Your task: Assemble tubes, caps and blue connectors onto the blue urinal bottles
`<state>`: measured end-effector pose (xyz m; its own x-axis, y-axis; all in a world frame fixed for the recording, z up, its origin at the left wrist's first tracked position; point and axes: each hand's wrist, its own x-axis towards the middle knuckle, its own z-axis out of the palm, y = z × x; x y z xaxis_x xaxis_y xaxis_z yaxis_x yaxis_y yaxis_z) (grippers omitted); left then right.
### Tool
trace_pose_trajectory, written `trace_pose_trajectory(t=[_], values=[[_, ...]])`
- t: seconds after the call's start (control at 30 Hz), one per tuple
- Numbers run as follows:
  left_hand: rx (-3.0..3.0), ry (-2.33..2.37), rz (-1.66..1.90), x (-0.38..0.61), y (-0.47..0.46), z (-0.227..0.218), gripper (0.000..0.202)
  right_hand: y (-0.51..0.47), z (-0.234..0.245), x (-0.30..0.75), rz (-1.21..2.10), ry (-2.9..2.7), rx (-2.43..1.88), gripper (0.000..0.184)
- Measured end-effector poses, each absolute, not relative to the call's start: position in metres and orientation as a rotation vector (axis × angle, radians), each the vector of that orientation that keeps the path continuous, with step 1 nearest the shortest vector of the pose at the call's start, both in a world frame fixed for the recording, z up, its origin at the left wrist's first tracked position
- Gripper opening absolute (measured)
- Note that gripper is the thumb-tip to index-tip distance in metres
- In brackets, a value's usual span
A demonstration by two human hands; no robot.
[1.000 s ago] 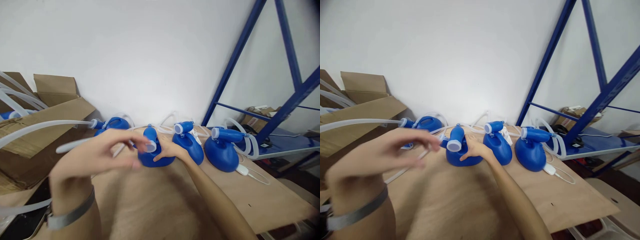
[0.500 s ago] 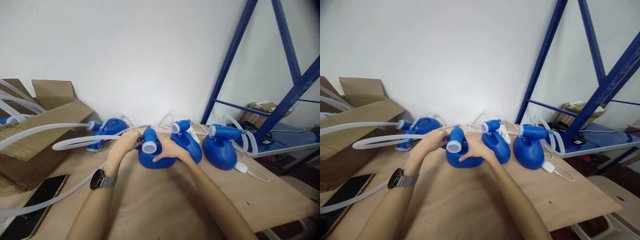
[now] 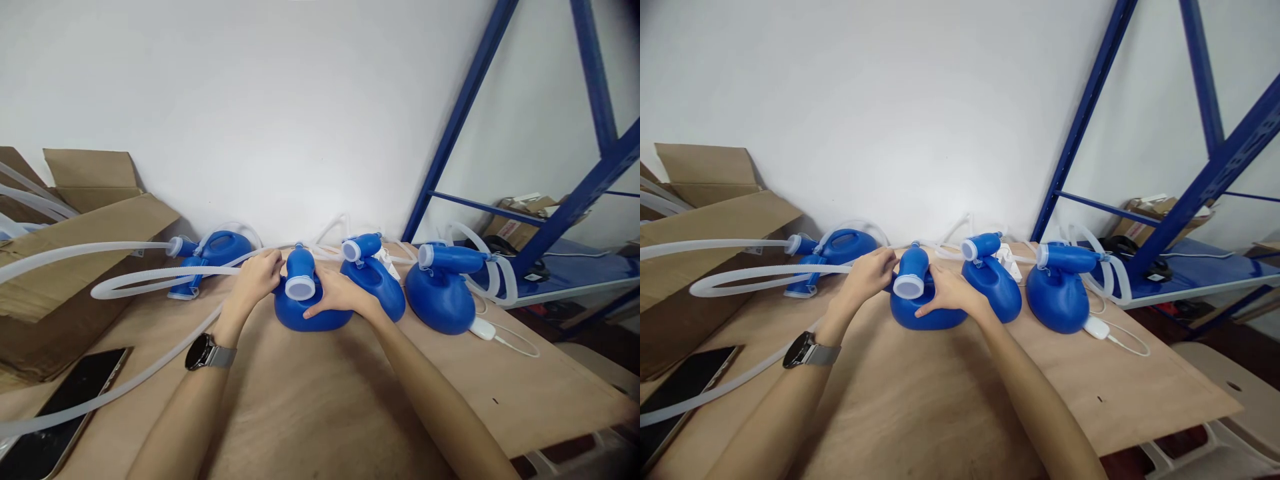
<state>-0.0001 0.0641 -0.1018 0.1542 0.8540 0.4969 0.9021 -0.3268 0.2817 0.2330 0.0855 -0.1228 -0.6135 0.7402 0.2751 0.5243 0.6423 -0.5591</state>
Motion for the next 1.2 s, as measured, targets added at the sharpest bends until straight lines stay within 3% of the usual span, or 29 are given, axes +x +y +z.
trace_pose_trajectory(t=[0.1,0.27,0.43,0.5,0.63,0.7,0.77,0.93,1.07,1.2], values=[[-2.088,-1.93,-1.166,0.003,0.069,-0.113,0.02,0.085,-0.122,0.233,0.598,-2.407,-0.988,0.117],[-1.701,-2.188,-1.436,-0.02,0.079,-0.122,0.051,0.084,-0.12,0.237,0.635,-2.422,-0.989,0.121],[-1.947,-2.274,-1.326,-0.06,0.086,-0.119,0.024,0.086,-0.122,0.24,0.609,-2.444,-0.941,0.115],[-2.044,-2.255,-1.257,-0.07,0.086,-0.119,0.024,0.087,-0.123,0.241,0.608,-2.438,-0.942,0.114],[-2.32,-2.189,-1.129,-0.08,0.081,-0.119,0.064,0.085,-0.121,0.241,0.617,-2.436,-0.953,0.118],[-2.548,-2.161,-1.036,-0.083,0.076,-0.115,0.072,0.083,-0.119,0.241,0.614,-2.447,-0.973,0.121],[-2.73,-2.125,-0.974,-0.083,0.071,-0.106,0.061,0.083,-0.118,0.241,0.625,-2.437,-0.979,0.117],[-2.908,-2.021,-0.929,-0.072,0.053,-0.075,0.03,0.085,-0.121,0.24,0.639,-2.354,-0.918,0.083],[-3.061,-1.977,-0.839,-0.055,0.045,-0.065,0.031,0.086,-0.123,0.24,0.636,-2.354,-0.893,0.088],[-3.058,-2.039,-1.026,-0.046,0.049,-0.071,0.038,0.082,-0.122,0.24,0.603,-2.344,-0.878,0.088]])
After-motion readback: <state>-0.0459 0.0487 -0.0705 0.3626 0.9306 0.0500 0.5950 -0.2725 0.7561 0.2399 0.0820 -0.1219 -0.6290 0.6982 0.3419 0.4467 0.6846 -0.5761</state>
